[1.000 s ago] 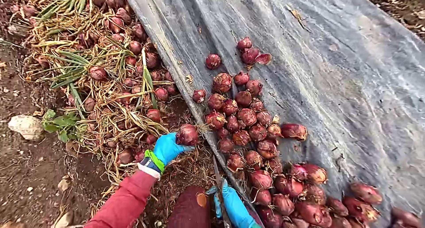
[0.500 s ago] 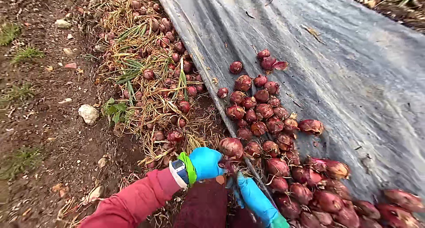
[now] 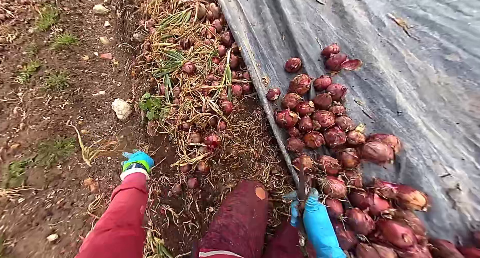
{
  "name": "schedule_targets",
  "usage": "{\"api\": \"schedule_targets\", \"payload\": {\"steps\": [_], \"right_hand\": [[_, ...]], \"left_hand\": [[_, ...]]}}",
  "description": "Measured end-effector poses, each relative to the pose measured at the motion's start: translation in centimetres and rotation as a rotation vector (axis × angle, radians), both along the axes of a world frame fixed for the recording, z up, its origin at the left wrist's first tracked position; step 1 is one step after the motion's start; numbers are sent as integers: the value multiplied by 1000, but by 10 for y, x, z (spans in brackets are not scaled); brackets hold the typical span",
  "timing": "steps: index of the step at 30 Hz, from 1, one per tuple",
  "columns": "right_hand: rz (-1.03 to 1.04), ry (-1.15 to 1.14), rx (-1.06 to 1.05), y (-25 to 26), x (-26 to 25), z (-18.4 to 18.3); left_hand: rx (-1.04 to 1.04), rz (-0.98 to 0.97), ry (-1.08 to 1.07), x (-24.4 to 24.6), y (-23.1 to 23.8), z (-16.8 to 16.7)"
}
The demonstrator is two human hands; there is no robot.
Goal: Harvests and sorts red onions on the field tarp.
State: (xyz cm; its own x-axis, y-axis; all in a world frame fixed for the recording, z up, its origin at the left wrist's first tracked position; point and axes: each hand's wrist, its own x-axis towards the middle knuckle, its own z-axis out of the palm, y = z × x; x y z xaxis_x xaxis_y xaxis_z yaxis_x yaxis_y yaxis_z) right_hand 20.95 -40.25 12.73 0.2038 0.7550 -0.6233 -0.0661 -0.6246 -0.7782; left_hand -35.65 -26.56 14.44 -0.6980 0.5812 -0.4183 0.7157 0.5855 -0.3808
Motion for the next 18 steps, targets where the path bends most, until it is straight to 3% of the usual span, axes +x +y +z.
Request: {"api": "schedule_targets", "payload": {"steps": [3, 5, 7, 10, 16, 18], "right_hand": [[0, 21, -50, 6, -10, -36], [28, 14, -91, 17, -21, -38], [80, 16, -116, 28, -26, -37], [101, 46, -131, 40, -23, -38], [14, 147, -245, 48, -24, -53], [7, 203, -288, 46, -30, -57]], "left_hand": [[317, -41, -301, 116, 31, -31], [331, -40, -461, 189, 58, -80], [276, -34, -418, 229, 81, -130], [202, -7, -303, 234, 116, -152], [-57, 28, -550, 164, 128, -109], [-52, -37, -669, 161, 123, -82]]}}
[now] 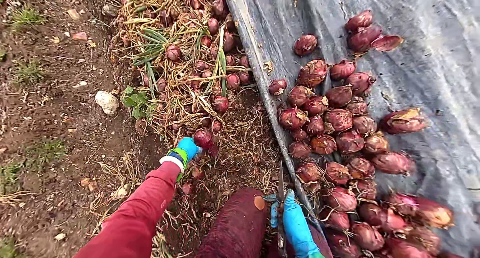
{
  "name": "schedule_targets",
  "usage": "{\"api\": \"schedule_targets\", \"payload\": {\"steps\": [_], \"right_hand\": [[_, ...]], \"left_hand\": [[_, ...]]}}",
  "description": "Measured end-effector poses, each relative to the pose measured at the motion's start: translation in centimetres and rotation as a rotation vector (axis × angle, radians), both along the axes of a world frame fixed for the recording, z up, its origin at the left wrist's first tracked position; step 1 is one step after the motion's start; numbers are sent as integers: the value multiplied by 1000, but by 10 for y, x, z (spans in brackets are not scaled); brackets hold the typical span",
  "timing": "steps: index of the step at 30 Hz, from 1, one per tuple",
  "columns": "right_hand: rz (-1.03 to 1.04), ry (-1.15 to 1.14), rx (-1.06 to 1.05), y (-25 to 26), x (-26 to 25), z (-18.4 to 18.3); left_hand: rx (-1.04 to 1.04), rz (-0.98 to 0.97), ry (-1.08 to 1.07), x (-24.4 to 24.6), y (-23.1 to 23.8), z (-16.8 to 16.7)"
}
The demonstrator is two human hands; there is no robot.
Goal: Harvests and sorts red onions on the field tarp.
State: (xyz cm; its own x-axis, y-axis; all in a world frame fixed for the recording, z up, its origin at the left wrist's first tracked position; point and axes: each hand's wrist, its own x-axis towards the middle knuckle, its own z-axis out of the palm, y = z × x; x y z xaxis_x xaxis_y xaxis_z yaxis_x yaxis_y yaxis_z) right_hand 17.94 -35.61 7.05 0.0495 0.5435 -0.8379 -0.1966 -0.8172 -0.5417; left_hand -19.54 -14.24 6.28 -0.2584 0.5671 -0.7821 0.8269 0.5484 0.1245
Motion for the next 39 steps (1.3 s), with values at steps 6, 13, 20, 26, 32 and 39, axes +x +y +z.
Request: {"api": "schedule_targets", "payload": {"steps": [6, 13, 20, 26, 32, 39], "right_hand": [[285, 351, 231, 17, -29, 30], [336, 47, 561, 9, -26, 109], [399, -67, 470, -56, 10, 108], [291, -156, 588, -71, 17, 114], [-49, -151, 421, -60, 33, 64], [-66, -105, 144, -70, 13, 28]], "left_hand": [[290, -346, -300, 82, -38, 136], [49, -753, -626, 111, -100, 185], [321, -802, -249, 143, -126, 218], [114, -1114, -394, 203, -171, 213], [316, -466, -26, 91, -61, 96], [-184, -925, 287, 16, -26, -44]]}}
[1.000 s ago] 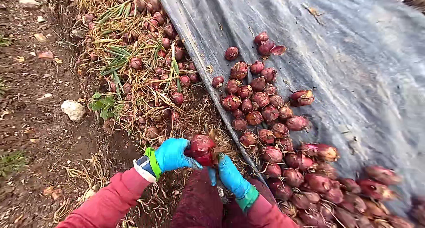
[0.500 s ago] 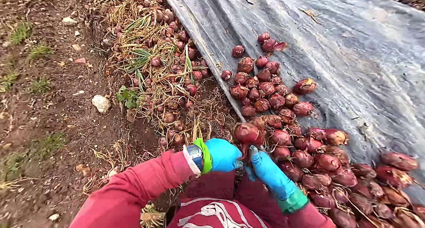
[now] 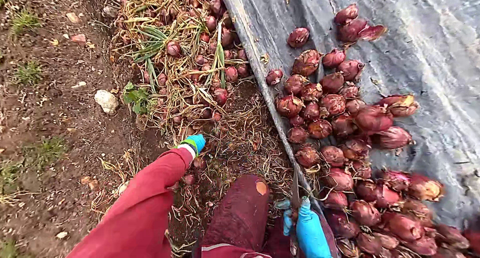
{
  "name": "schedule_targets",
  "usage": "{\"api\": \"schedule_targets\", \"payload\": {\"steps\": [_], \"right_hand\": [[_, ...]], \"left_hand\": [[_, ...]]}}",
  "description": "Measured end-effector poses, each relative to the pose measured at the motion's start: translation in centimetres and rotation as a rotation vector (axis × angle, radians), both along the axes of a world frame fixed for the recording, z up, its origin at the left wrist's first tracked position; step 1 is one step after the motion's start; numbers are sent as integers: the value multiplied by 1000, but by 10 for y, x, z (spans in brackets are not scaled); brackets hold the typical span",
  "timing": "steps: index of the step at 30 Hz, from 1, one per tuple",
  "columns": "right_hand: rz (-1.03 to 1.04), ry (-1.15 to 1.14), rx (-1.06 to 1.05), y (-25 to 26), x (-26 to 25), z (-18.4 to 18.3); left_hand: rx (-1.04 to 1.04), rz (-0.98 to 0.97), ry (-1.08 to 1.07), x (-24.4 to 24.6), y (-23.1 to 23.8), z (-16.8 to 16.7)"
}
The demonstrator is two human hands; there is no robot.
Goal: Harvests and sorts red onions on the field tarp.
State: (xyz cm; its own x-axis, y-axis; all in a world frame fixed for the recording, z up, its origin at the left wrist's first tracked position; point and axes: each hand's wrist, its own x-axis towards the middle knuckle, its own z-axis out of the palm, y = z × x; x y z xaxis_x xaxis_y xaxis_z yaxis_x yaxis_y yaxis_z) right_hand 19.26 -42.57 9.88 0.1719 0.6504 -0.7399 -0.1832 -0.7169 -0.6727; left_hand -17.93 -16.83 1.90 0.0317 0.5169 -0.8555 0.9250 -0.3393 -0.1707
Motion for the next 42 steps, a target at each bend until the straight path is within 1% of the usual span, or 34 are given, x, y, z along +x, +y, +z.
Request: {"api": "schedule_targets", "payload": {"steps": [2, 4, 5, 7, 9, 11, 13, 15, 17, 19, 20, 21, 23, 24, 25, 26, 27, 29, 30, 31, 33, 36, 38, 39, 40, 41, 42], "right_hand": [[-32, 19, -68, 4, 0, -4], [-38, 76, -134, 15, -4, -12], [-32, 129, -160, 25, -9, -16], [36, 273, -164, 43, -23, -18], [172, 414, 5, 60, -36, -9], [235, 454, 204, 78, -49, 13], [254, 334, 322, 89, -53, 38], [316, 185, 298, 87, -45, 55], [364, 176, 271, 69, -32, 62], [317, 144, 270, 44, -27, 62], [349, 110, 253, 34, -26, 63], [432, 83, 232, 26, -24, 66], [578, 31, 242, 20, -20, 81], [595, -20, 273, 20, -16, 92], [572, -90, 308, 20, -10, 102], [495, -155, 341, 20, -4, 108], [364, -174, 353, 19, 1, 110], [89, -181, 349, 22, 11, 105], [15, -180, 336, 26, 18, 102], [-19, -183, 314, 29, 24, 97], [1, -175, 228, 25, 27, 74], [49, -100, 118, 14, 11, 31], [63, -66, 38, 6, -1, 16], [67, -49, -2, 1, -5, 12], [74, -43, -36, -3, -6, 10], [72, -36, -62, -2, -6, 7], [57, -25, -77, 2, -5, 2]], "left_hand": [[-10, 35, 36, -3, 18, 14], [-23, 75, 0, 0, 36, 38], [-16, 102, -59, 8, 43, 56], [11, 158, -228, 35, 41, 101], [16, 174, -450, 68, 22, 144], [-61, 141, -639, 97, -7, 174], [-195, 81, -727, 116, -34, 191], [-228, 11, -646, 122, -43, 207], [-112, -7, -527, 120, -43, 217], [58, 54, -583, 117, -53, 222], [115, 48, -617, 123, -65, 227], [127, -19, -622, 134, -82, 236], [4, -224, -573, 166, -116, 254], [-48, -294, -575, 179, -126, 258], [-54, -288, -590, 185, -126, 260], [3, -206, -598, 181, -116, 261], [100, -77, -590, 166, -99, 259], [307, 189, -536, 112, -67, 243], [372, 270, -496, 83, -56, 232], [406, 309, -447, 60, -48, 219], [373, 326, -357, 29, -49, 178], [192, 197, -204, 13, -71, 84], [70, 155, -100, 7, -90, 26], [17, 168, -49, 3, -96, 9], [-7, 187, -8, -1, -97, 0], [-24, 205, 21, -3, -87, -3], [-45, 198, 30, -6, -66, -4]]}}
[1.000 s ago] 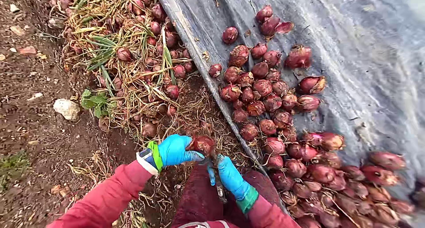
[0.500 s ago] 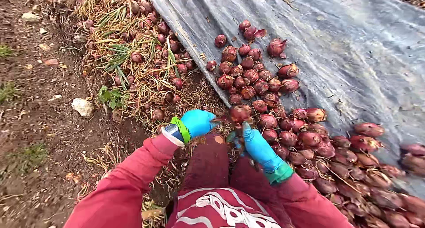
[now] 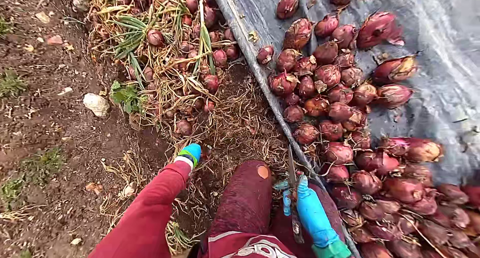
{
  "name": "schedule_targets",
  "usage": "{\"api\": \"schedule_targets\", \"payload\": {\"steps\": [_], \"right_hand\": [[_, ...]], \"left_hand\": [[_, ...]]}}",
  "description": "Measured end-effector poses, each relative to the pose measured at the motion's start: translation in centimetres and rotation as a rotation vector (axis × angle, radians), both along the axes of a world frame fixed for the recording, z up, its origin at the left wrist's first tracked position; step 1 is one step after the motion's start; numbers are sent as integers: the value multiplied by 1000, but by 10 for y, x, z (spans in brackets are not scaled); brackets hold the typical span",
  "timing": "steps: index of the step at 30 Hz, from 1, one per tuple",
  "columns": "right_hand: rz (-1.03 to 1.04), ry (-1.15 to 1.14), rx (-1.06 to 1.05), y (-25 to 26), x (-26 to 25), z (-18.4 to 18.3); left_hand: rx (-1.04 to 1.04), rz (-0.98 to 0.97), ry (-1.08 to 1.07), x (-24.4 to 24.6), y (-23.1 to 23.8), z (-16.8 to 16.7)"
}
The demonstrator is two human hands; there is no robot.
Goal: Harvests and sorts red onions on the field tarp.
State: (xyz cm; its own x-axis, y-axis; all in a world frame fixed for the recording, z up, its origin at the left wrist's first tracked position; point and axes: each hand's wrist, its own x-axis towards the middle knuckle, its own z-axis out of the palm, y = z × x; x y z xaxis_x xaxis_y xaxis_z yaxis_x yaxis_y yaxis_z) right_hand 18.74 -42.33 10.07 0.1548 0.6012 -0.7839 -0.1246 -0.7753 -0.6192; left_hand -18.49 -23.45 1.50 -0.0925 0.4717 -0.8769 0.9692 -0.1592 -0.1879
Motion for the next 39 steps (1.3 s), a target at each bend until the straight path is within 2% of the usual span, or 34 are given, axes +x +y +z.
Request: {"api": "schedule_targets", "payload": {"steps": [1, 3, 6, 8, 10, 12, 14, 16, 19, 22, 23, 25, 28, 30, 32, 34, 36, 39], "right_hand": [[-12, 15, -22, 2, 1, -4], [-41, 59, -102, 0, 0, -6], [-16, 215, -139, 21, -12, -18], [85, 344, -24, 32, -27, -11], [138, 459, 164, 47, -43, 7], [166, 429, 303, 65, -53, 33], [267, 248, 340, 71, -47, 53], [328, 154, 283, 62, -32, 65], [322, 90, 228, 36, -24, 65], [556, 60, 250, 23, -17, 79], [577, 19, 295, 22, -14, 88], [432, -70, 393, 23, -5, 100], [47, -114, 467, 27, 22, 92], [-24, -146, 404, 29, 44, 76], [-62, -119, 303, 21, 50, 49], [-78, -72, 197, 8, 42, 25], [-94, -42, 120, 0, 28, 8], [-120, -27, 29, -5, 14, 1]], "left_hand": [[-37, -23, -2, -4, 21, 1], [-46, -9, -61, -5, 39, 24], [95, 62, -291, 27, 70, 94], [173, 135, -513, 63, 62, 145], [163, 116, -667, 96, 40, 180], [33, 67, -769, 116, 15, 194], [-44, 37, -763, 120, 3, 202], [89, -2, -694, 113, 2, 212], [299, 9, -760, 118, -16, 230], [114, -301, -656, 162, -50, 252], [62, -368, -645, 174, -57, 254], [173, -268, -659, 170, -46, 247], [502, 160, -522, 97, 1, 226], [630, 371, -396, 45, 17, 199], [655, 534, -341, 27, 14, 167], [613, 631, -349, 52, 4, 124], [505, 670, -335, 105, -5, 70], [359, 520, -237, 181, -16, -9]]}}
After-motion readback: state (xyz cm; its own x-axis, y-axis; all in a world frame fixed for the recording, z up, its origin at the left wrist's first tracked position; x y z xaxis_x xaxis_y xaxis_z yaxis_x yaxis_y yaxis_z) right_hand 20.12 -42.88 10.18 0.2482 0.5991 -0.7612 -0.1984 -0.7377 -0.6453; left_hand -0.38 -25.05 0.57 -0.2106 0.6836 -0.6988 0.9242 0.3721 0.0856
